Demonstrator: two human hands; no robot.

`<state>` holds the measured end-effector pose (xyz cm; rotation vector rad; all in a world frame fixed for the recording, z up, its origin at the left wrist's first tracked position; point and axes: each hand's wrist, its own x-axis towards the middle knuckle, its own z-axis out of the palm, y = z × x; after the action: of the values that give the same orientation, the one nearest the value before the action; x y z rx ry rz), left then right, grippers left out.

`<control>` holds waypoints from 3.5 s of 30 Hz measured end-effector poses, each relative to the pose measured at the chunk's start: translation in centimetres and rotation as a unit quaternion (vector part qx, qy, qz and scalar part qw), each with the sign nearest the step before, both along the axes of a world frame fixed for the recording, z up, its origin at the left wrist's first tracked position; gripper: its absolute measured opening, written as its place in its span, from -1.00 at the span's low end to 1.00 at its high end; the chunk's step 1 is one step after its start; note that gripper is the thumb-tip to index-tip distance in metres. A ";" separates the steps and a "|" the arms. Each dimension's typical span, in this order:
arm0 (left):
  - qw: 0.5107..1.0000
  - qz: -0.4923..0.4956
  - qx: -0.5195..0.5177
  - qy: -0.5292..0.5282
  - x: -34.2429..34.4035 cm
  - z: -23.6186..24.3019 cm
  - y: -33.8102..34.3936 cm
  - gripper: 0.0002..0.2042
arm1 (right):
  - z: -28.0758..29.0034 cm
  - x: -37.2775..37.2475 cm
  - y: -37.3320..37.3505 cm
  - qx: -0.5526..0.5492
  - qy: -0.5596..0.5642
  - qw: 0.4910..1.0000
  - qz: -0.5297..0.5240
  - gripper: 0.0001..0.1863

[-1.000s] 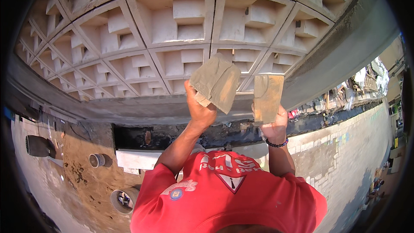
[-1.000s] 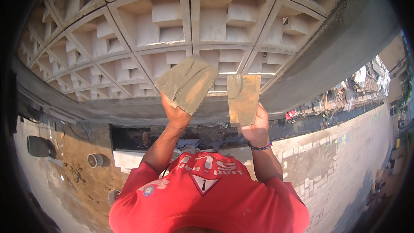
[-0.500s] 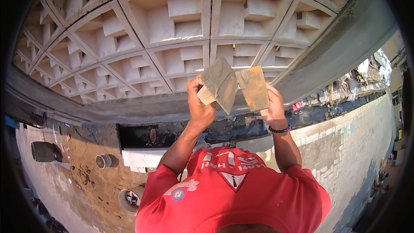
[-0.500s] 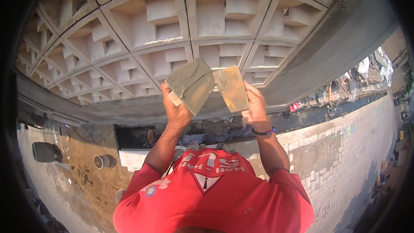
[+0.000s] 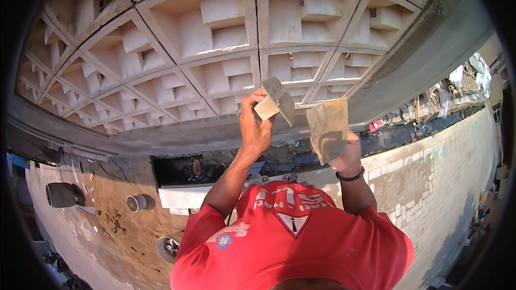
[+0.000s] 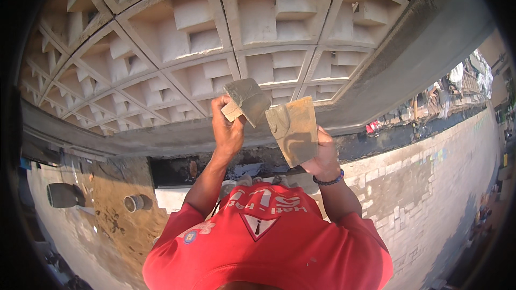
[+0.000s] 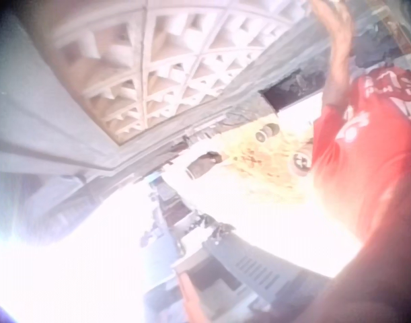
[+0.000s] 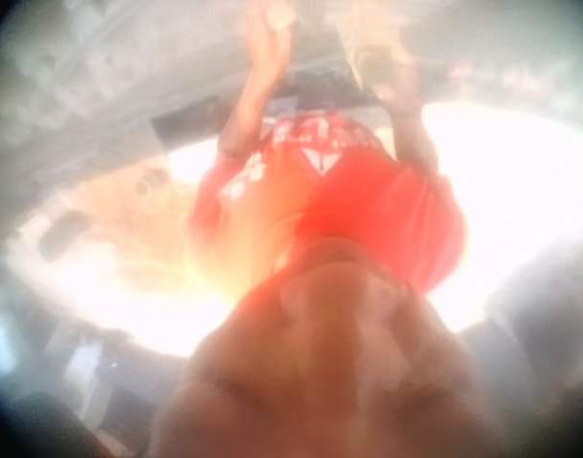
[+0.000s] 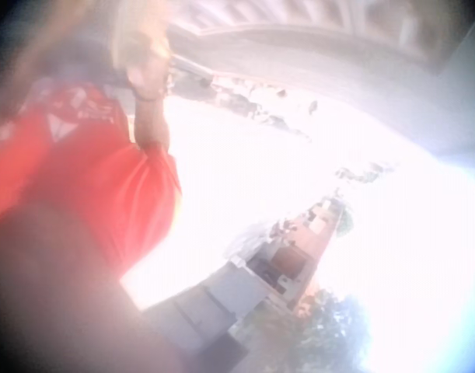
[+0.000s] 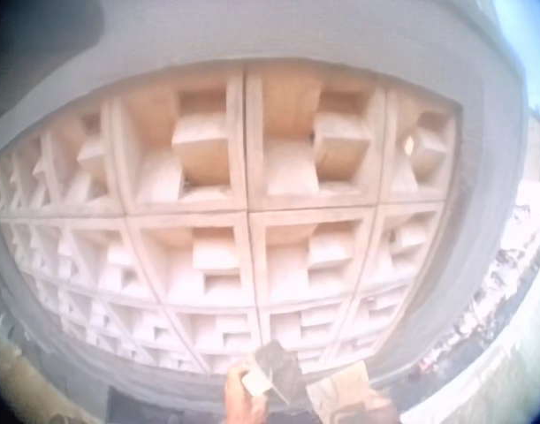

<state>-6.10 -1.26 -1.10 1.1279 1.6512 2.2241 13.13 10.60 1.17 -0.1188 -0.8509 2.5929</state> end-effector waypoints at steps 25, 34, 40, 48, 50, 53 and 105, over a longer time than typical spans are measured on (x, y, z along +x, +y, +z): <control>0.991 0.095 0.083 0.046 0.9 2.7 1.0 -0.37 | -1.3 0.5 -3.2 0.636 -0.111 0.711 -0.280 -0.57; 0.998 0.046 0.051 0.005 0.5 3.1 0.2 -0.40 | -0.4 0.0 0.3 -0.012 -0.018 0.994 -0.105 -0.59; 0.989 -0.007 0.080 0.123 0.4 3.0 0.1 -0.37 | -3.2 -0.5 -0.8 -0.194 0.000 0.980 0.034 -0.61; 0.963 0.012 0.124 0.240 -0.1 4.0 0.2 -0.40 | -3.6 -0.2 -1.7 -0.182 -0.016 0.982 0.041 -0.58; 0.962 0.001 0.141 0.235 -0.3 3.6 0.2 -0.41 | -4.0 -0.1 -2.0 -0.211 -0.044 0.976 0.025 -0.57; 0.961 -0.012 0.133 0.244 -0.8 2.9 -0.1 -0.40 | -4.3 0.2 -2.2 -0.262 -0.060 0.963 0.008 -0.53; 0.996 0.000 0.021 -0.082 -0.3 2.5 -1.9 -0.55 | 16.8 -2.5 15.3 0.129 0.381 0.907 -0.126 -0.63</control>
<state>-6.35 -3.18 1.35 0.9270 1.5459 2.2922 10.66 25.94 17.92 0.7579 -0.7850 1.9864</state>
